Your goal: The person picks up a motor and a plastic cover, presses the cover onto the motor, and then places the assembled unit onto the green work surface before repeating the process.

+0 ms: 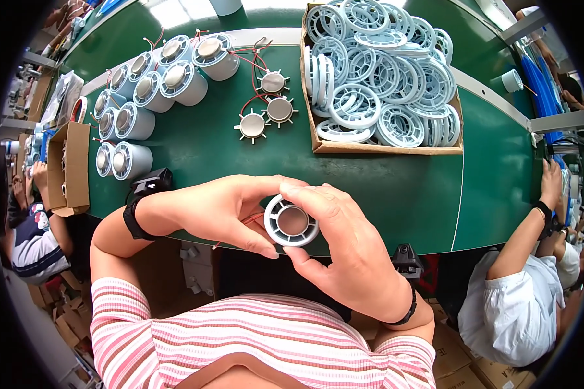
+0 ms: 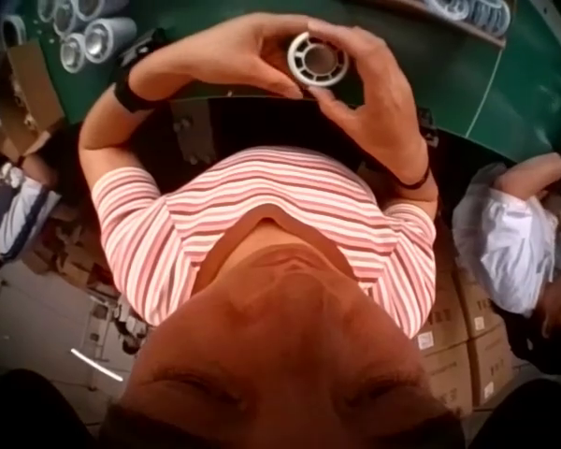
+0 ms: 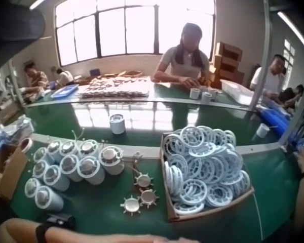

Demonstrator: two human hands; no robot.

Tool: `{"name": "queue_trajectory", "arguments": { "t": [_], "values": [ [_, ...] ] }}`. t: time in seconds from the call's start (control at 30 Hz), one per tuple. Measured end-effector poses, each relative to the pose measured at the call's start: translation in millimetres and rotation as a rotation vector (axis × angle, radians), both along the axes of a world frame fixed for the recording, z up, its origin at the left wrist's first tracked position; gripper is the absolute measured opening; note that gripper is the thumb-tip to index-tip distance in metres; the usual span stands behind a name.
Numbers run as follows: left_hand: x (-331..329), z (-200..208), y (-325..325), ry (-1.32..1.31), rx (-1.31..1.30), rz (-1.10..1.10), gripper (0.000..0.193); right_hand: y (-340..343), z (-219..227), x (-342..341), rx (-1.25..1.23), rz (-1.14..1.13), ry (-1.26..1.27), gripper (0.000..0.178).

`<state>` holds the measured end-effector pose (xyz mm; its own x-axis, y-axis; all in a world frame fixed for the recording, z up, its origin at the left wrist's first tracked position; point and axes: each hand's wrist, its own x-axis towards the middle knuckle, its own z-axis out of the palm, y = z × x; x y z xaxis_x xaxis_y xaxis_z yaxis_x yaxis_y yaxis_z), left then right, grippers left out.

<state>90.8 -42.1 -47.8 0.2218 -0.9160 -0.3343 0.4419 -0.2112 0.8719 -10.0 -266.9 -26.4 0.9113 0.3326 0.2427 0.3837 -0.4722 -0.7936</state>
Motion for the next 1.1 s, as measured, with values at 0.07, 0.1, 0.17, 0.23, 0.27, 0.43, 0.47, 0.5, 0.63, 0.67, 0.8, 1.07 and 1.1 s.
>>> {"name": "queue_trajectory", "arguments": {
  "t": [0.07, 0.1, 0.17, 0.23, 0.27, 0.43, 0.47, 0.5, 0.63, 0.67, 0.8, 1.07, 1.1],
  "values": [
    [2.9, 1.8, -0.5, 0.075, -0.003, -0.031, 0.068, 0.1, 0.3, 0.6, -0.002, -0.007, -0.003, 0.072],
    [4.2, 2.8, -1.3, 0.17, 0.028, 0.009, 0.068, 0.4, 0.4, 1.2, -0.004, -0.01, -0.006, 0.072],
    [4.2, 4.2, -0.8, 0.361, 0.092, 0.099, 0.067, 1.2, -0.3, 1.4, -0.001, -0.006, -0.01, 0.071],
    [4.3, 2.6, -0.4, 0.36, 0.07, 0.098, 0.068, 2.2, -1.1, 1.5, 0.015, -0.003, -0.005, 0.072],
    [3.8, 0.8, -0.3, 0.359, 0.046, 0.095, 0.068, 3.0, -1.0, 1.6, 0.025, 0.002, -0.004, 0.072],
    [0.5, -5.0, 1.7, 0.232, 0.012, 0.097, 0.063, 9.0, -4.8, -3.3, -0.075, 0.006, -0.101, 0.071],
    [-4.8, 1.1, 2.7, 0.216, 0.026, 0.129, 0.063, 10.0, -7.5, -6.0, -0.143, -0.013, -0.136, 0.071],
    [-14.1, 10.3, 2.5, -0.086, 0.066, 0.207, 0.061, 10.4, -10.3, -8.5, -0.21, -0.033, -0.174, 0.071],
    [-32.6, 35.9, 27.5, -1.198, 0.165, 0.363, 0.055, -6.5, 5.1, -24.0, -0.385, -0.09, -0.176, 0.068],
    [-33.5, 38.7, 41.2, -1.688, 0.151, 0.37, 0.054, -14.4, 8.1, -27.3, -0.457, -0.134, -0.143, 0.067],
    [-38.9, 64.8, 85.6, -1.831, 1.125, 0.439, 0.058, -71.2, 19.2, -30.4, -0.691, -0.49, -0.124, 0.061],
    [-33.8, 54.8, 122.1, -1.772, 1.083, 0.365, 0.071, -98.7, 27.2, 23.9, -0.553, -0.606, -0.401, 0.041],
    [-33.6, 58.3, 118.4, -1.727, 1.045, 0.356, 0.072, -98.0, 25.9, 40.4, -0.559, -0.52, -0.47, 0.035]
  ]
}}
